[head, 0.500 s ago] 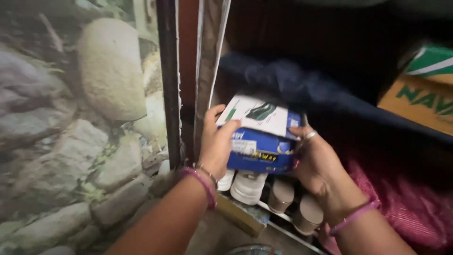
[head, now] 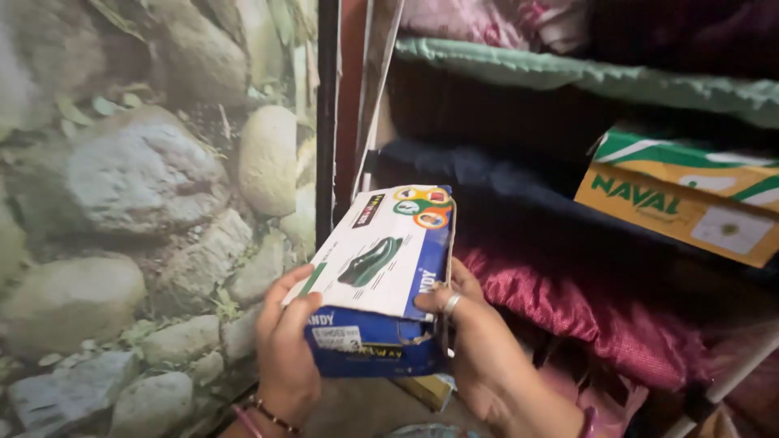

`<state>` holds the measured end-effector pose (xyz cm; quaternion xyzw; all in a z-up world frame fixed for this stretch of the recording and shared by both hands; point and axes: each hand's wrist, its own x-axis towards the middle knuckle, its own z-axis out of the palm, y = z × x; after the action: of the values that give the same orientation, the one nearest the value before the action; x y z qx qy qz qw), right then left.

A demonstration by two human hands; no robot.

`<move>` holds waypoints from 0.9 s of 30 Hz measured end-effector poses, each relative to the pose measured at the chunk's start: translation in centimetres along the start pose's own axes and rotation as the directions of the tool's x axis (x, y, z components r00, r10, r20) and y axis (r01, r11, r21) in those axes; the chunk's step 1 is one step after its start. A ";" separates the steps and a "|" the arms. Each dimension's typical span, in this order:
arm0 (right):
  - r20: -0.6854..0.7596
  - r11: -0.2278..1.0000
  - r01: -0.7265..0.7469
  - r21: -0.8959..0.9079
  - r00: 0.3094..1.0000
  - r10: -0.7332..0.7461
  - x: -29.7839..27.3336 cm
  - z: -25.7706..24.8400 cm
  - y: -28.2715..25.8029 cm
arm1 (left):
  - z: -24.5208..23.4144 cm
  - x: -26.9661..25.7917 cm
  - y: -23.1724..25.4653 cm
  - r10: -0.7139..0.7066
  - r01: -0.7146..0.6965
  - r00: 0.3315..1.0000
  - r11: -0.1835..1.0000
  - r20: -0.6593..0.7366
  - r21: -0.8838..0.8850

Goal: Organizing various pairs of shoes and shoeboxes on a tiered storage rack.

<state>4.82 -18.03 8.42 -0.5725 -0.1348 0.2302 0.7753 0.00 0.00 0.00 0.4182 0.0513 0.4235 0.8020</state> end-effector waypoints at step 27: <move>-0.377 0.928 0.373 0.021 0.862 -0.338 8.8 -9.4 -14.0 | 24.2 14.3 -3.8 0.211 -0.276 0.941 0.931 0.264 0.240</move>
<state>19.64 -24.65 18.38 -0.5339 -0.0799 -0.0217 0.8415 22.03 -5.97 16.76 0.5750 -0.0382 0.4568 0.6777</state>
